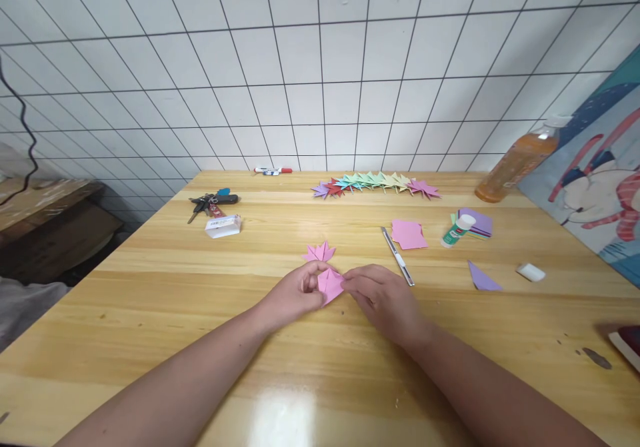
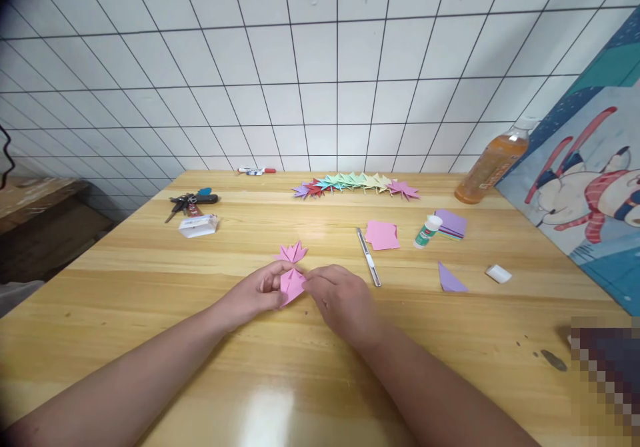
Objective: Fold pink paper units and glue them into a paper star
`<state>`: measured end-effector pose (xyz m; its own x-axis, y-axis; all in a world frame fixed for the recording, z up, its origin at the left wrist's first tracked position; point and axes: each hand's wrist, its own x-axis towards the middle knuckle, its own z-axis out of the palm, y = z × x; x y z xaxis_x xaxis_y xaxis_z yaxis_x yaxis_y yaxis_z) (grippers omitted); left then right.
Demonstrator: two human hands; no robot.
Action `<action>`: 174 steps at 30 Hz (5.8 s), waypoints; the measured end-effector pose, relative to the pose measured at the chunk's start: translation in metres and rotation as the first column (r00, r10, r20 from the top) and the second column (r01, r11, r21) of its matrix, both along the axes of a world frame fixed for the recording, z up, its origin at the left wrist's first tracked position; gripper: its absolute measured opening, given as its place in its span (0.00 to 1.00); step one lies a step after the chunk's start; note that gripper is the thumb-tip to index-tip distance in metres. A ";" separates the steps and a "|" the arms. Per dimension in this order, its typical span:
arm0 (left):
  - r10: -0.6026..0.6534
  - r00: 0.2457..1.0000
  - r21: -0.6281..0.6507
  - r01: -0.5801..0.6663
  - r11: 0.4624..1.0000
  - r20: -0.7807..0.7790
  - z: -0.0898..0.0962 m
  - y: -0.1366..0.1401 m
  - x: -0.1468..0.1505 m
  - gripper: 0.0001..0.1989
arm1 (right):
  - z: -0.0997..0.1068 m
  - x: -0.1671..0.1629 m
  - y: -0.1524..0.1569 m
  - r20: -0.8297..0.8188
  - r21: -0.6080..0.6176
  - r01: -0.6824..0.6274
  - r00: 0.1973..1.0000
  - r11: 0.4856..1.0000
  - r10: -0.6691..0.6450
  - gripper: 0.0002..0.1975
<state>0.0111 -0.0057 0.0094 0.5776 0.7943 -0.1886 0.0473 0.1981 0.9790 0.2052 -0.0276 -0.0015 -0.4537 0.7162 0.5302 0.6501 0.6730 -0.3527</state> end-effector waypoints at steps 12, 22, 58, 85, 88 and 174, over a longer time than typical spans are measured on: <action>0.143 0.974 0.108 -0.126 0.986 -0.177 -0.011 -0.001 -0.003 0.15 | 0.001 -0.002 0.002 -0.128 -0.169 -0.071 0.991 0.983 0.049 0.07; 0.141 0.980 0.122 -0.124 0.985 -0.142 -0.010 -0.002 0.001 0.12 | -0.008 -0.010 0.005 -0.478 -0.546 -0.120 0.857 0.829 -0.191 0.04; 0.144 0.980 0.084 -0.133 0.988 -0.135 -0.006 -0.001 0.002 0.17 | -0.004 -0.009 0.003 -0.428 -0.356 -0.062 0.898 0.932 -0.104 0.06; 0.182 0.971 0.075 -0.172 0.982 -0.155 -0.008 0.000 0.001 0.12 | 0.001 -0.014 0.004 -0.597 -0.736 -0.305 0.714 0.605 -0.367 0.15; 0.178 0.972 0.093 -0.165 0.982 -0.157 -0.008 -0.001 0.001 0.12 | 0.003 -0.013 0.004 -0.584 -0.751 -0.316 0.727 0.579 -0.361 0.10; 0.073 0.995 0.047 -0.070 0.996 -0.069 -0.005 0.002 -0.004 0.14 | 0.008 -0.001 -0.005 -0.185 -0.170 -0.172 0.973 0.970 0.140 0.15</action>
